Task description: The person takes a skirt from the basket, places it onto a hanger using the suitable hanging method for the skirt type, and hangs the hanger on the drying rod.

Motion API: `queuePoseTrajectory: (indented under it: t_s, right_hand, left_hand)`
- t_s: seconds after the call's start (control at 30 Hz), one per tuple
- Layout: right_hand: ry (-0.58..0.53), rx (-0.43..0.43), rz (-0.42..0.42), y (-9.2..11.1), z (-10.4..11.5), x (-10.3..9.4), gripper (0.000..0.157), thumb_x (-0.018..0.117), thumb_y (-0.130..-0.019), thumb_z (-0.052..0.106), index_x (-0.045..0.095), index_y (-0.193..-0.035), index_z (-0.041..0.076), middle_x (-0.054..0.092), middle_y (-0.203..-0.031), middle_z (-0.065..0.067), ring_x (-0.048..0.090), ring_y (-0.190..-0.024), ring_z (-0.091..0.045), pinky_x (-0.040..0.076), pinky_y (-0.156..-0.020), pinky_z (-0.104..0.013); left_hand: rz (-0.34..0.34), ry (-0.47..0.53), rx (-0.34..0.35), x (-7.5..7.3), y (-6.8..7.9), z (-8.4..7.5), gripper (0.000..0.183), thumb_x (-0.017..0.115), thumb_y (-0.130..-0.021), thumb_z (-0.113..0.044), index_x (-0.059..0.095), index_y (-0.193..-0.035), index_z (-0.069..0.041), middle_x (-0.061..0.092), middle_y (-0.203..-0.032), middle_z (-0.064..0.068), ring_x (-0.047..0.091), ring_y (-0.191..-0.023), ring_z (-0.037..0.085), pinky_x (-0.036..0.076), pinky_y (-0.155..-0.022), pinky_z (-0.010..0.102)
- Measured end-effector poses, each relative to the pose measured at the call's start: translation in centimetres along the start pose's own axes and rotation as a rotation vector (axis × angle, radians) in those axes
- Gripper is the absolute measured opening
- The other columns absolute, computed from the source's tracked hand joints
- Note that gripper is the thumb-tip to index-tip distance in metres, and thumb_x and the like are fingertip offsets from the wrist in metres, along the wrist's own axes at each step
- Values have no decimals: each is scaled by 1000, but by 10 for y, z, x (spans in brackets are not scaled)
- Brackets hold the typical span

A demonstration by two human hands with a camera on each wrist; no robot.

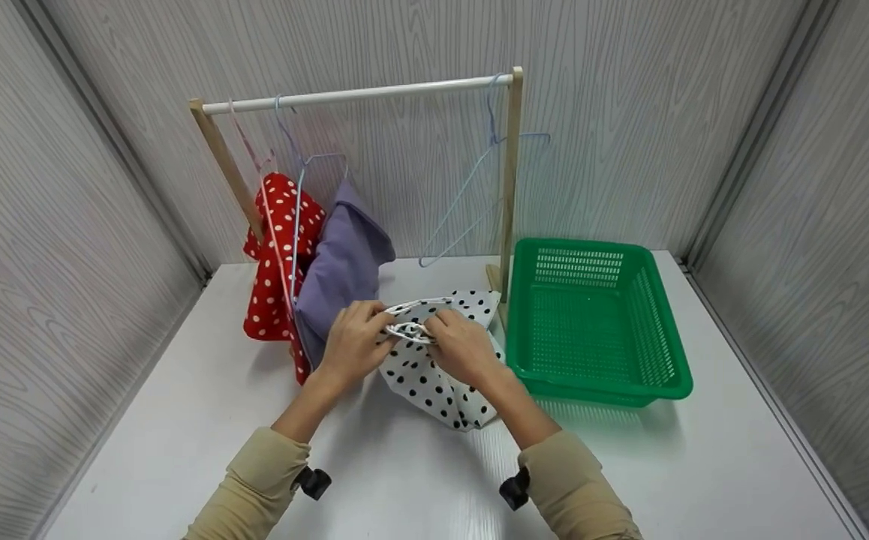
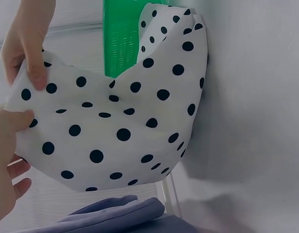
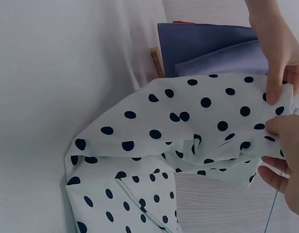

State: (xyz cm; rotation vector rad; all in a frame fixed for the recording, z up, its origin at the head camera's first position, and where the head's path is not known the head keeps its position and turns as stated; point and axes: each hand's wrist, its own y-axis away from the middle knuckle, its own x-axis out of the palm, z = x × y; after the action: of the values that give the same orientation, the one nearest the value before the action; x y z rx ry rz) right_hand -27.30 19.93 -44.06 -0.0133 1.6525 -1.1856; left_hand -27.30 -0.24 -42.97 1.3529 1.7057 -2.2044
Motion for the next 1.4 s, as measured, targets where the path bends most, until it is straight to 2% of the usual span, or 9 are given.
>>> queuePoseTrajectory:
  t_s: [0.17, 0.27, 0.4, 0.53, 0.67, 0.87, 0.97, 1.2, 1.4]
  right_hand:
    - [-42, -44, -80, -6, -6, -9, 20, 71, -74, 2, 55, -83, 10, 56, -79, -2, 52, -66, -15, 44, -51, -31]
    - [-59, -64, -125, -9, -7, -14, 21, 72, -73, 4, 55, -83, 9, 59, -80, -3, 54, -67, -15, 44, -50, -30]
    - [-93, -46, -122, -14, -6, -26, 21, 74, -73, 4, 56, -84, 9, 61, -80, -4, 55, -65, -15, 46, -50, -29]
    - [-132, -21, -79, -19, -9, -42, 21, 74, -73, 1, 60, -86, 10, 64, -81, -5, 58, -68, -16, 48, -54, -30]
    - [-170, -32, -26, -25, -15, -56, 21, 73, -74, -2, 62, -88, 9, 65, -83, -5, 59, -72, -18, 49, -58, -33]
    - [-322, -20, 74, -30, -22, -72, 22, 70, -74, -8, 64, -91, 6, 65, -85, -6, 57, -71, -16, 48, -60, -33]
    - [-388, -20, 93, -34, -22, -79, 20, 68, -75, -9, 65, -90, 5, 64, -81, -5, 52, -66, -13, 45, -57, -31]
    - [-455, -30, 55, -53, -21, -92, 20, 65, -78, -10, 67, -93, 3, 62, -80, -6, 46, -64, -9, 40, -55, -27]
    - [-332, -53, -35, -83, -19, -103, 15, 66, -79, -6, 67, -91, 3, 64, -81, -9, 54, -65, -16, 44, -57, -33]
  left_hand:
    - [-2, -79, -36, -9, -3, 4, 25, 75, -70, -31, 61, -77, -13, 58, -84, 3, 52, -76, 21, 40, -64, 33]
    - [-4, -78, -42, -15, -6, 5, 25, 74, -70, -32, 62, -78, -12, 57, -84, 4, 52, -76, 22, 40, -64, 34]
    - [-15, 56, -18, -21, -8, 5, 17, 73, -72, -23, 64, -81, -12, 59, -91, 5, 54, -83, 22, 42, -68, 35]
    - [-41, 231, 57, -23, -11, 5, 13, 70, -74, -9, 66, -87, -10, 61, -95, 6, 55, -87, 22, 42, -73, 34]
    - [-51, 310, 131, -24, -15, 4, 16, 68, -75, -4, 66, -90, -8, 61, -91, 6, 55, -84, 21, 43, -74, 33]
    - [68, 389, 144, -27, -23, 2, 29, 70, -76, -7, 66, -104, -12, 55, -84, 4, 52, -75, 18, 41, -68, 31]
    - [99, 438, 130, -31, -30, 1, 26, 71, -75, -9, 68, -101, -12, 52, -83, 5, 48, -74, 19, 39, -68, 32]
    - [-38, 489, 154, -44, -47, 7, 15, 73, -74, -11, 72, -89, -8, 58, -98, 10, 52, -93, 25, 39, -85, 38]
    - [-124, 492, 123, -60, -66, 12, 10, 71, -77, -6, 72, -87, -5, 61, -96, 12, 54, -90, 25, 41, -81, 36]
